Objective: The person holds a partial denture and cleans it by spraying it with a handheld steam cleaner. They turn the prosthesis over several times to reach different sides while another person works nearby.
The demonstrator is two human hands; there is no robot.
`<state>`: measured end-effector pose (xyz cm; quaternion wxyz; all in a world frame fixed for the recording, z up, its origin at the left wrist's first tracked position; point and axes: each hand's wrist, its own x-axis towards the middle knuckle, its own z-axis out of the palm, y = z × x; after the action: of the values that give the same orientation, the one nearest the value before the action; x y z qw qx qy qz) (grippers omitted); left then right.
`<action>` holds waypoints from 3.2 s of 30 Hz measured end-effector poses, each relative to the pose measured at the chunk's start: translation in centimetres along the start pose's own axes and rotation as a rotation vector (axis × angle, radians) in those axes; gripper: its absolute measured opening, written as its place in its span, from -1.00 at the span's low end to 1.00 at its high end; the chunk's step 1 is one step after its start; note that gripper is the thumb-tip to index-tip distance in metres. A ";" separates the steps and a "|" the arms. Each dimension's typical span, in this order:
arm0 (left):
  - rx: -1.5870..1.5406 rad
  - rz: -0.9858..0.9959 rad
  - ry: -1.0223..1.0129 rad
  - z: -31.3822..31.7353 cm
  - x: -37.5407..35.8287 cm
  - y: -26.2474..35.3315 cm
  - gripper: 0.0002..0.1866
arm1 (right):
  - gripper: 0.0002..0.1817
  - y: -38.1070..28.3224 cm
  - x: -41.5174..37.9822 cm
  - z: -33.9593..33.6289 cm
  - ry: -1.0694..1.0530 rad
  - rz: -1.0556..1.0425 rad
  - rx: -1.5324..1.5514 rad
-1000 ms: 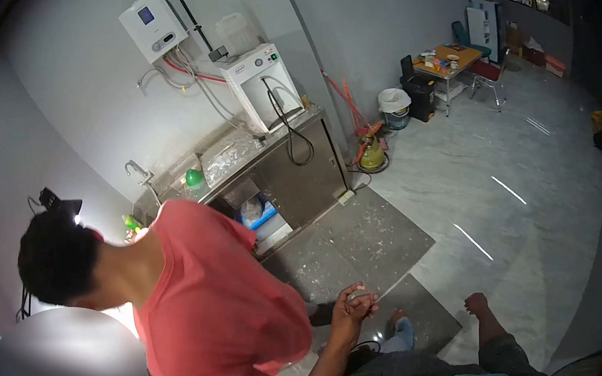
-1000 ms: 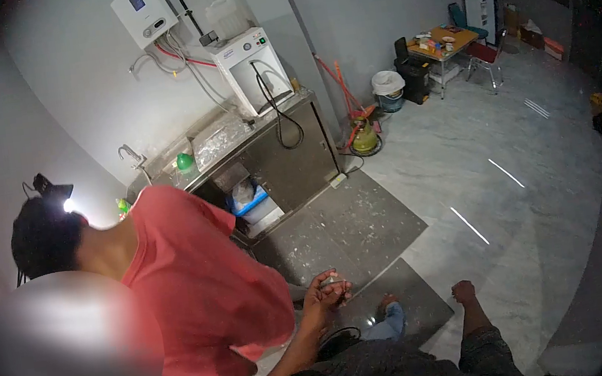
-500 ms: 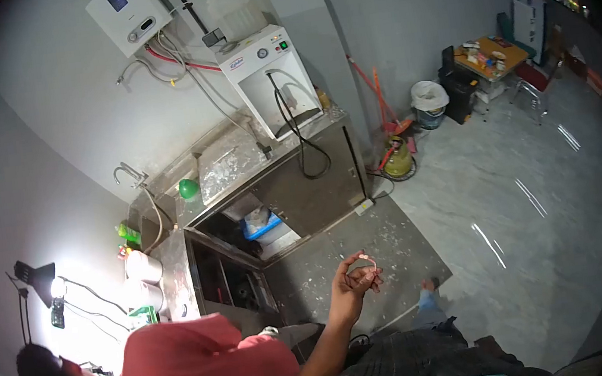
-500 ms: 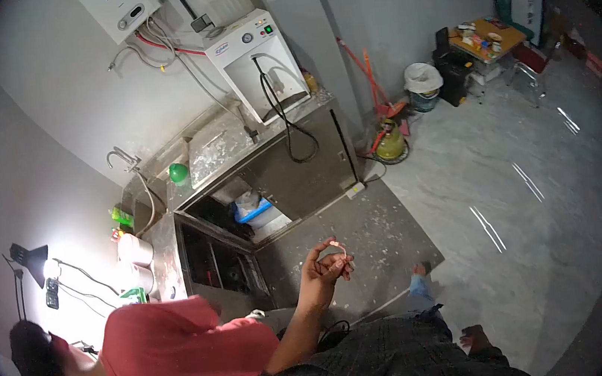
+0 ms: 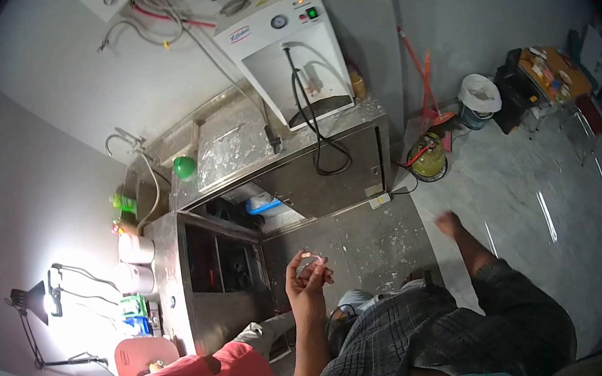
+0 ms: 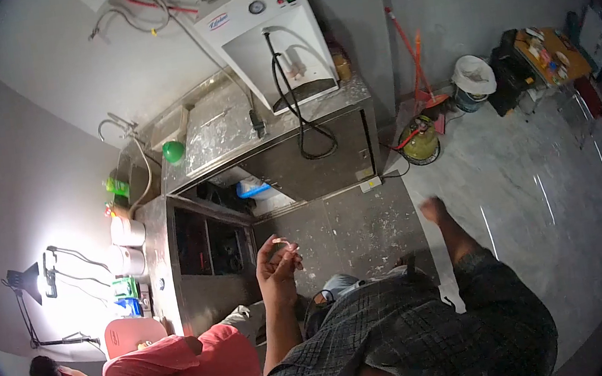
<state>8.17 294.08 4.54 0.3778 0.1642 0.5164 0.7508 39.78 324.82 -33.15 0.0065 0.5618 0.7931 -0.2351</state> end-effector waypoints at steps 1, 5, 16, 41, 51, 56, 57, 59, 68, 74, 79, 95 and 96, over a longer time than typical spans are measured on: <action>-0.016 0.004 0.031 -0.1 0.7 0.0 -0.55 | -0.72 -5.3 3.0 -3.3 0.053 -0.155 0.099; -0.050 -0.003 0.131 -2.7 4.4 -1.2 -0.53 | -0.74 -29.6 6.5 -15.1 -0.110 -0.483 0.836; 0.053 0.059 0.128 -14.5 22.0 6.6 -0.55 | -0.15 -60.4 24.3 -16.7 0.621 -0.228 0.815; -0.122 0.279 0.168 -20.2 36.3 11.4 -0.81 | -0.80 -64.6 16.6 -19.5 0.761 -0.673 1.206; -0.055 0.190 0.163 -17.8 36.8 11.1 -0.89 | -0.77 -64.2 9.8 -21.9 0.508 -0.870 1.264; -0.038 0.191 0.074 -16.6 37.1 11.3 -0.86 | -0.77 -63.5 8.6 -22.3 0.530 -0.899 1.193; -0.035 0.191 0.075 -16.3 37.0 11.4 -0.86 | -0.76 -63.6 8.4 -22.4 0.533 -0.894 1.202; -0.076 0.180 0.153 -15.5 36.9 12.0 -0.84 | -0.76 -63.4 8.3 -22.4 0.528 -0.912 1.187; -0.193 0.146 0.340 -17.6 36.9 10.1 -0.81 | -0.75 -64.6 8.4 -21.4 0.477 -0.948 1.186; -0.213 0.264 0.405 -17.2 37.1 10.4 -0.92 | -0.74 -66.0 8.4 -20.5 0.420 -1.004 1.132; -0.199 0.327 0.414 -16.4 37.2 10.8 -0.96 | -0.74 -67.7 7.3 -19.5 0.341 -1.036 1.182; -0.022 0.423 0.367 -15.5 36.0 11.1 -0.95 | -0.73 -68.8 7.4 -18.2 0.341 -1.154 1.115; -0.015 0.425 0.360 -15.4 36.0 11.2 -0.95 | -0.75 -68.8 7.4 -18.2 0.337 -1.153 1.128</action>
<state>-29.88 308.52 3.04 0.1154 0.1302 0.5237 0.8340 -19.86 320.54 6.22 -0.5174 0.0129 0.7102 -0.4772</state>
